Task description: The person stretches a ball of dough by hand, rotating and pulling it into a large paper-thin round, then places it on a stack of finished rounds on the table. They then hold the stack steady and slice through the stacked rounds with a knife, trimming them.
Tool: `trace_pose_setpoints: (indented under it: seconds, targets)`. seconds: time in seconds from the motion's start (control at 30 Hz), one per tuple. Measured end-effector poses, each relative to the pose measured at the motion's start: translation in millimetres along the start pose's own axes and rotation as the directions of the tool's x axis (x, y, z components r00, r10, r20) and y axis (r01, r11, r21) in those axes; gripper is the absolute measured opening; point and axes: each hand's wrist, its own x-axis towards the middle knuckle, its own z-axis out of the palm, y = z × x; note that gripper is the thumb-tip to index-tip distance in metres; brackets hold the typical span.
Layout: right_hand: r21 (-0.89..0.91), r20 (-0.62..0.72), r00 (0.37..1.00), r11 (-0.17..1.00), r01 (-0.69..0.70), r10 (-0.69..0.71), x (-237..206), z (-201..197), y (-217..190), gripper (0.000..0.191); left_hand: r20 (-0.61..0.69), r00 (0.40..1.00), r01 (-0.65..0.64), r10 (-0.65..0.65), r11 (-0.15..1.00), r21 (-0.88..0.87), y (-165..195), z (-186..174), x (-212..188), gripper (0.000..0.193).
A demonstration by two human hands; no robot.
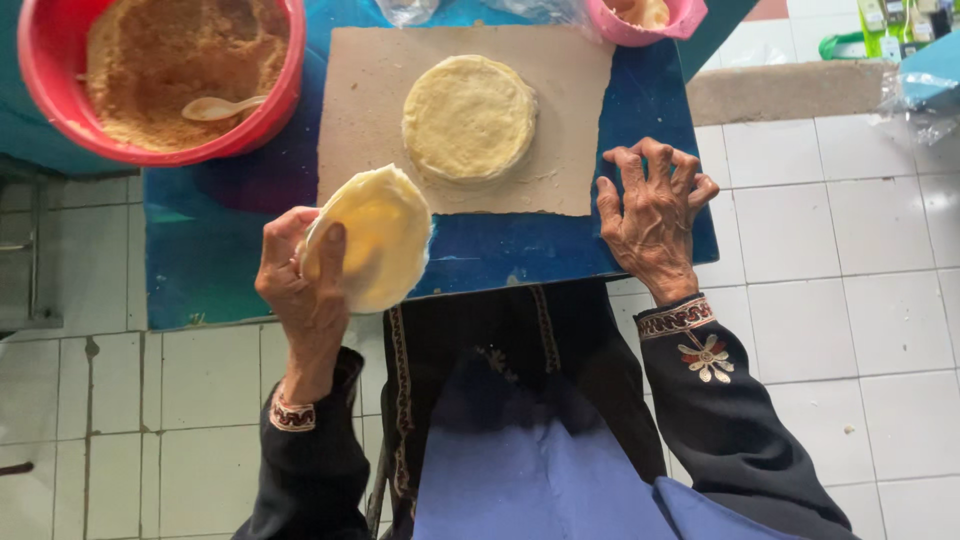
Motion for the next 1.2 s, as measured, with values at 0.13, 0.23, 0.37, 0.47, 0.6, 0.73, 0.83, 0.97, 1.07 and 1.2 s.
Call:
trace_pose_setpoints:
  seconds: [0.13,0.23,0.37,0.47,0.6,0.73,0.83,0.97,1.07,1.2]
  targets:
    - [0.065,-0.109,0.993,0.996,0.055,-0.048,8,-15,6,0.021,0.053,0.993,0.116,-0.105,0.949,-0.294,35,10,-16,0.024]
    - [0.369,-0.081,0.989,0.925,-0.089,0.128,-6,-33,-19,0.016,0.172,0.948,0.318,-0.267,0.772,-0.551,46,7,-27,0.030]
    - [0.877,0.470,0.878,0.159,-0.453,-0.092,-44,-48,-87,0.038,0.305,0.884,0.467,-0.354,0.634,-0.617,40,3,-43,0.031]
    - [0.686,0.657,0.719,-0.217,-0.695,-0.226,-57,-39,-136,0.043,0.333,0.866,0.499,-0.372,0.660,-0.562,27,5,-50,0.037]
    - [0.757,0.644,0.762,-0.085,-0.648,-0.070,-28,-31,-140,0.045,0.446,0.812,0.569,-0.377,0.344,-0.746,20,6,-50,0.053]
    - [0.857,0.487,0.873,0.220,-0.467,-0.043,42,-9,-140,0.044,0.396,0.852,0.503,-0.342,0.328,-0.800,14,11,-25,0.054]
    - [0.852,0.301,0.947,0.477,-0.216,-0.109,87,6,-150,0.052,0.281,0.905,0.403,-0.318,0.436,-0.805,5,29,1,0.049]
    - [0.513,-0.248,0.911,0.753,0.413,-0.330,108,26,-163,0.045,0.167,0.943,0.317,-0.289,0.617,-0.720,-10,46,21,0.042]
    - [0.639,-0.224,0.910,0.652,0.407,-0.349,102,41,-162,0.023,0.153,0.945,0.315,-0.291,0.674,-0.668,-22,55,30,0.038]
    - [0.932,0.093,0.931,0.360,0.043,-0.353,91,58,-147,0.020,0.112,0.970,0.240,-0.215,0.780,-0.578,-31,61,29,0.036]
